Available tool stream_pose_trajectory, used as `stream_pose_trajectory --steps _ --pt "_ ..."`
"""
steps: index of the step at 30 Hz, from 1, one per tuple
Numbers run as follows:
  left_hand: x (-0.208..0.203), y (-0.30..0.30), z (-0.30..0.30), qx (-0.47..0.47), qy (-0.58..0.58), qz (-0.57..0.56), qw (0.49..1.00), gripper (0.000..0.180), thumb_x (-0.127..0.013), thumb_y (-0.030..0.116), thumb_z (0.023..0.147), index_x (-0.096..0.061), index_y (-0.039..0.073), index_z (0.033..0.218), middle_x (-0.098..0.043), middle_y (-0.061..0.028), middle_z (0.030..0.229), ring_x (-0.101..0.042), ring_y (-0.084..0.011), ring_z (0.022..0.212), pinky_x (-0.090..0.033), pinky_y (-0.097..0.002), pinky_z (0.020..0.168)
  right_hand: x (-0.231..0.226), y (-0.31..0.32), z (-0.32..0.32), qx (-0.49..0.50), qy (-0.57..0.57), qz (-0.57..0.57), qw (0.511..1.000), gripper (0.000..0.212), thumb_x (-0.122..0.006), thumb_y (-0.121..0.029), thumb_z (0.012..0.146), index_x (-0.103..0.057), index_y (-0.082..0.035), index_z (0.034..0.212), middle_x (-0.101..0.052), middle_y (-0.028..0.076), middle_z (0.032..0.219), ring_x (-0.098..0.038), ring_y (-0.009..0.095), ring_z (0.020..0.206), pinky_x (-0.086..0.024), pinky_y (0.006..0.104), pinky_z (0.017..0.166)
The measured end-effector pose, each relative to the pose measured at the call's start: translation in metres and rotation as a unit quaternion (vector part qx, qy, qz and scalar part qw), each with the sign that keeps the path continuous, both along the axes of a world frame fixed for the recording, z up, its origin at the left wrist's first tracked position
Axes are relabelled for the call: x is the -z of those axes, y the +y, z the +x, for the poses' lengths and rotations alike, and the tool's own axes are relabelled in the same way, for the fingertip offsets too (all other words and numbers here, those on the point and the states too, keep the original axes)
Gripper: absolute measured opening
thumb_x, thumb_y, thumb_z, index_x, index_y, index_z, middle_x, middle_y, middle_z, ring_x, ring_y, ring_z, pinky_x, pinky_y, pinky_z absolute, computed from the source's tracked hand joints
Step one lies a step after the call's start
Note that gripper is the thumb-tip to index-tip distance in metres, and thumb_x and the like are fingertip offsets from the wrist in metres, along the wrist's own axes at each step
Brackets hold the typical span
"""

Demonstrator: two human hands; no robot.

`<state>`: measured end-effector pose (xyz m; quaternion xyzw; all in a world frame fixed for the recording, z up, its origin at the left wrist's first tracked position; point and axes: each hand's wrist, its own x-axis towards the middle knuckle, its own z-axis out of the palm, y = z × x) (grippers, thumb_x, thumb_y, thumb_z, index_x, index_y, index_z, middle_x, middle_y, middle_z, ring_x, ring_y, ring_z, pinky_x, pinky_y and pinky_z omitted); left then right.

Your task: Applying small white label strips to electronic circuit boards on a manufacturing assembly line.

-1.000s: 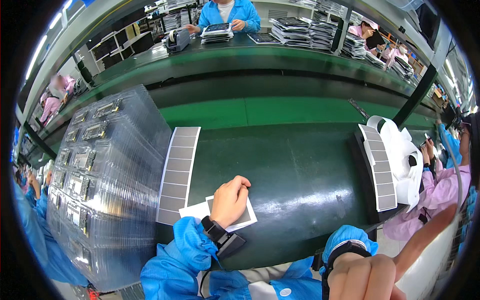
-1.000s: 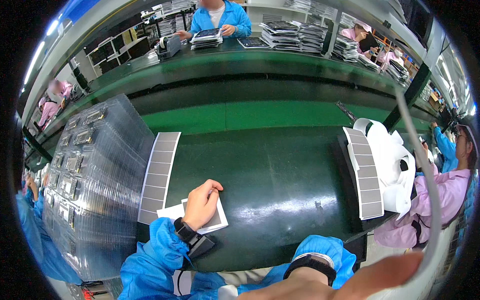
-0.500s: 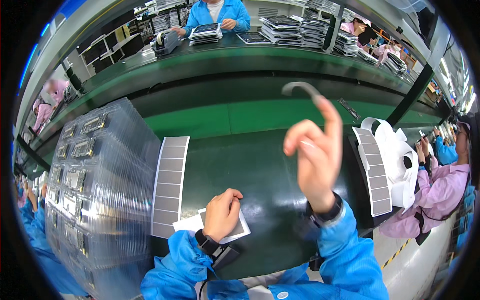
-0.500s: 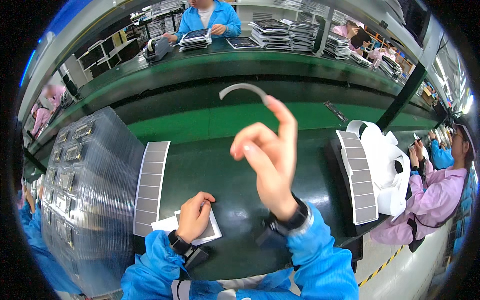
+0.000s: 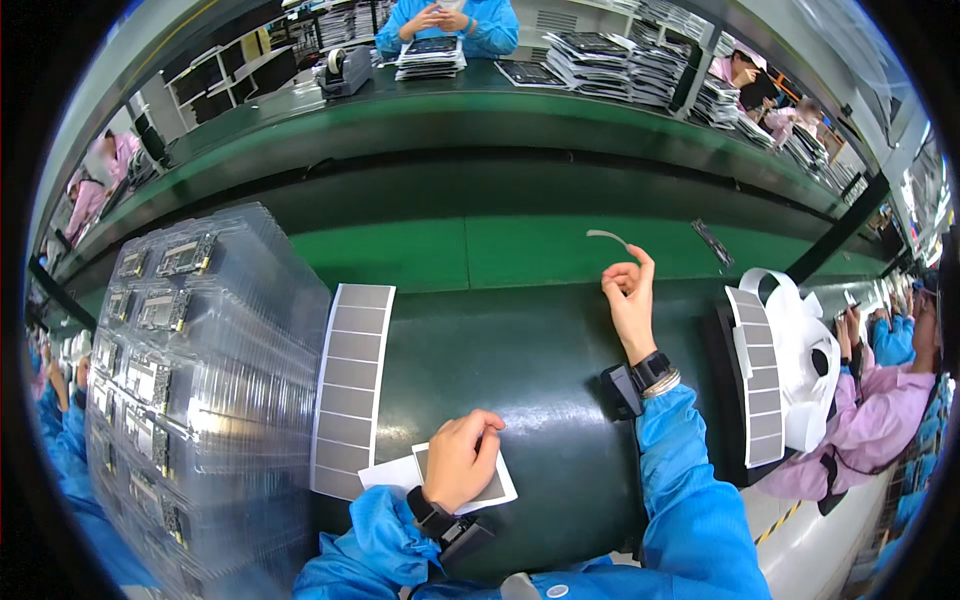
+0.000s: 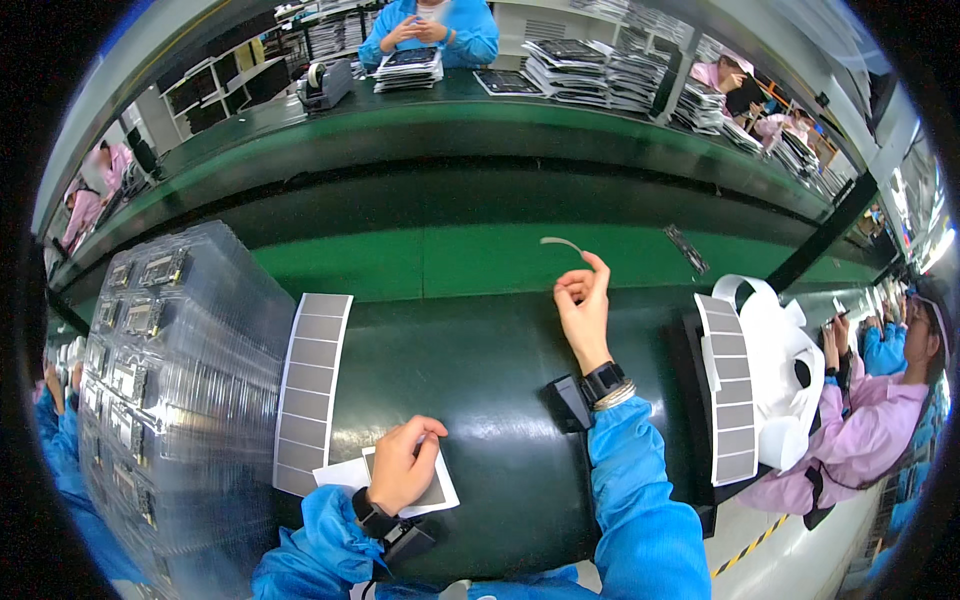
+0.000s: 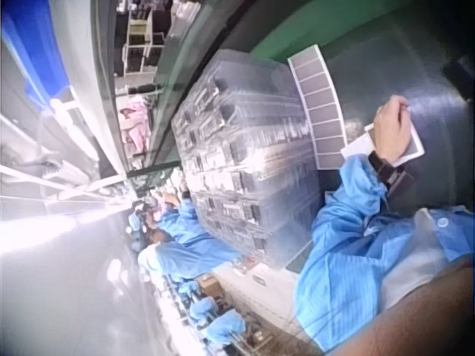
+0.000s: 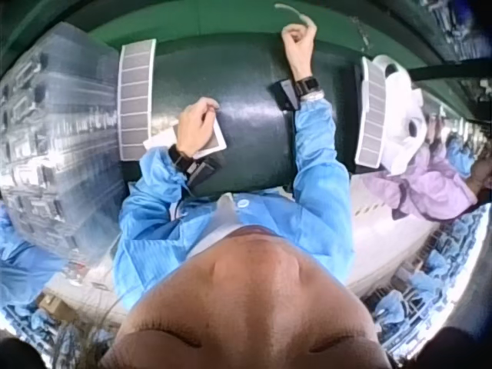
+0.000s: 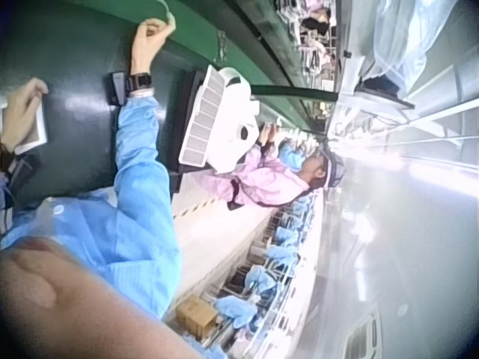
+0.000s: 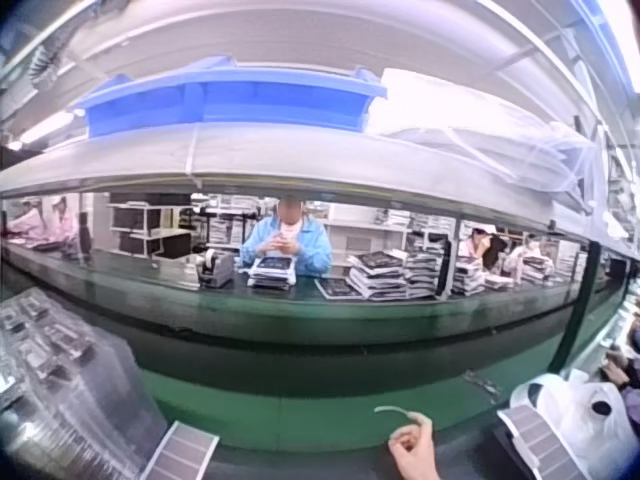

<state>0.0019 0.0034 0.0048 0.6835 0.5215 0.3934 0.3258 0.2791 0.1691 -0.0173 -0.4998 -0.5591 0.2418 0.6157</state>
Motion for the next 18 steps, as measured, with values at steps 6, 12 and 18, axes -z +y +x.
stream_pose_trajectory --steps 6,12,18 --pt "0.004 -0.003 -0.009 -0.012 -0.043 -0.035 0.998 0.009 -0.057 0.006 0.085 -0.065 0.005 0.089 -0.064 -0.0114 0.072 -0.062 -0.0222 0.065 -0.046 -0.031 0.06 0.003 -0.021 -0.003 -0.018 0.121 -0.041 0.992 0.042 -0.052 0.001 0.088 -0.039 -0.003 0.128 -0.058 0.006 0.088 -0.054 0.011 0.077 -0.046 0.0238 0.069" --pt "0.004 -0.007 -0.007 -0.032 -0.106 -0.043 0.993 0.01 -0.057 0.006 0.082 -0.067 0.007 0.085 -0.063 -0.0073 0.067 -0.058 -0.0222 0.059 -0.046 -0.0321 0.058 -0.002 -0.041 -0.004 -0.012 0.122 -0.054 0.991 0.043 -0.052 0.0 0.089 -0.039 -0.004 0.13 -0.058 0.007 0.09 -0.054 0.011 0.075 -0.046 0.0237 0.07" --pt "0.0 -0.004 -0.007 -0.024 -0.066 -0.045 0.997 0.009 -0.058 0.005 0.081 -0.066 0.006 0.085 -0.064 -0.0085 0.07 -0.061 -0.0237 0.063 -0.048 -0.0326 0.061 -0.005 -0.05 -0.008 -0.021 0.141 -0.07 0.987 0.048 -0.051 0.006 0.084 -0.037 -0.004 0.13 -0.058 0.007 0.092 -0.056 0.011 0.076 -0.047 0.0229 0.069"
